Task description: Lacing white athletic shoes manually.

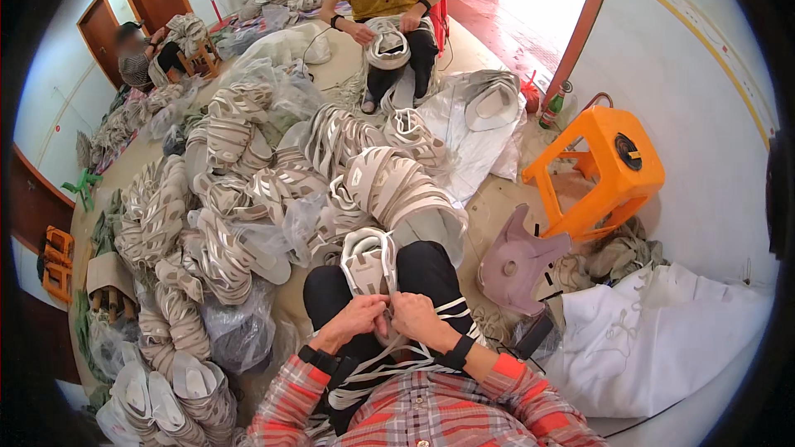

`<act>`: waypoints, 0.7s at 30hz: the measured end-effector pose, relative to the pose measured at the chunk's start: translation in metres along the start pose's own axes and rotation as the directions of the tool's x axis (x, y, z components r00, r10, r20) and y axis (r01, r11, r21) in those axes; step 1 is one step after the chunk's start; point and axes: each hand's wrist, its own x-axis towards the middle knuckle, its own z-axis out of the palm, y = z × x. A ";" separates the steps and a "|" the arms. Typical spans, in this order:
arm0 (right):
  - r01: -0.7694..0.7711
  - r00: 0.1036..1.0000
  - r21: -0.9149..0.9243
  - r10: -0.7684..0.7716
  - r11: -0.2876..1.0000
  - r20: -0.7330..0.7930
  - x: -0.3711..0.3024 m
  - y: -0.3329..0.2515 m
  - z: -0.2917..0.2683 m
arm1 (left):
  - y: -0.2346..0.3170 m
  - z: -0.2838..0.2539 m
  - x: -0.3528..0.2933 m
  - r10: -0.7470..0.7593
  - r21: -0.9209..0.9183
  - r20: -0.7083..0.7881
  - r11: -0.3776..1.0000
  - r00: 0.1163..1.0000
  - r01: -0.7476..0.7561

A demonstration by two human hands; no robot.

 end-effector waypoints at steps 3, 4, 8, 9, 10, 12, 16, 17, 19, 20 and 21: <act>0.051 0.999 0.109 -0.049 0.993 -0.019 -0.001 -0.001 -0.001 | -0.017 -0.010 0.018 0.170 0.420 0.000 0.894 0.985 -0.154; 0.055 0.998 0.110 -0.054 0.992 -0.012 -0.002 -0.002 -0.004 | -0.007 -0.012 0.021 0.105 0.484 0.000 0.870 0.995 -0.092; 0.022 0.996 0.128 -0.032 0.992 0.081 -0.005 0.000 -0.011 | -0.004 -0.024 0.050 0.210 0.793 0.075 0.580 0.975 -0.186; -0.023 0.991 0.075 0.013 0.997 0.137 -0.004 0.001 -0.008 | -0.007 -0.024 0.054 0.319 0.908 0.185 0.307 0.930 -0.286; -0.069 0.992 0.055 0.062 0.996 0.114 -0.004 0.006 -0.003 | 0.013 -0.014 0.052 0.178 0.904 0.154 0.372 0.972 -0.211; -0.101 0.993 0.134 0.091 0.986 0.080 0.000 0.010 0.008 | 0.030 -0.012 0.049 0.129 0.911 0.202 0.340 0.971 -0.235; -0.086 0.993 0.298 0.058 0.951 0.100 0.001 0.008 -0.008 | 0.036 -0.006 0.033 0.254 0.932 0.347 0.016 0.903 -0.363; -0.082 0.993 0.296 0.053 0.952 0.104 0.000 0.007 -0.014 | 0.038 -0.009 0.026 0.258 0.933 0.342 0.020 0.904 -0.359; 0.096 0.979 0.283 -0.039 0.954 -0.199 -0.006 0.005 -0.028 | 0.046 -0.017 0.007 0.549 0.932 0.363 -0.199 0.753 -0.303; 0.247 0.951 0.052 -0.232 0.967 -0.205 -0.009 0.009 -0.038 | 0.070 -0.015 -0.008 0.515 0.979 0.194 -0.157 0.835 -0.130; 0.235 0.954 0.048 -0.221 0.971 -0.205 -0.012 0.008 -0.037 | 0.089 -0.016 -0.021 0.474 0.991 0.017 -0.127 0.881 0.049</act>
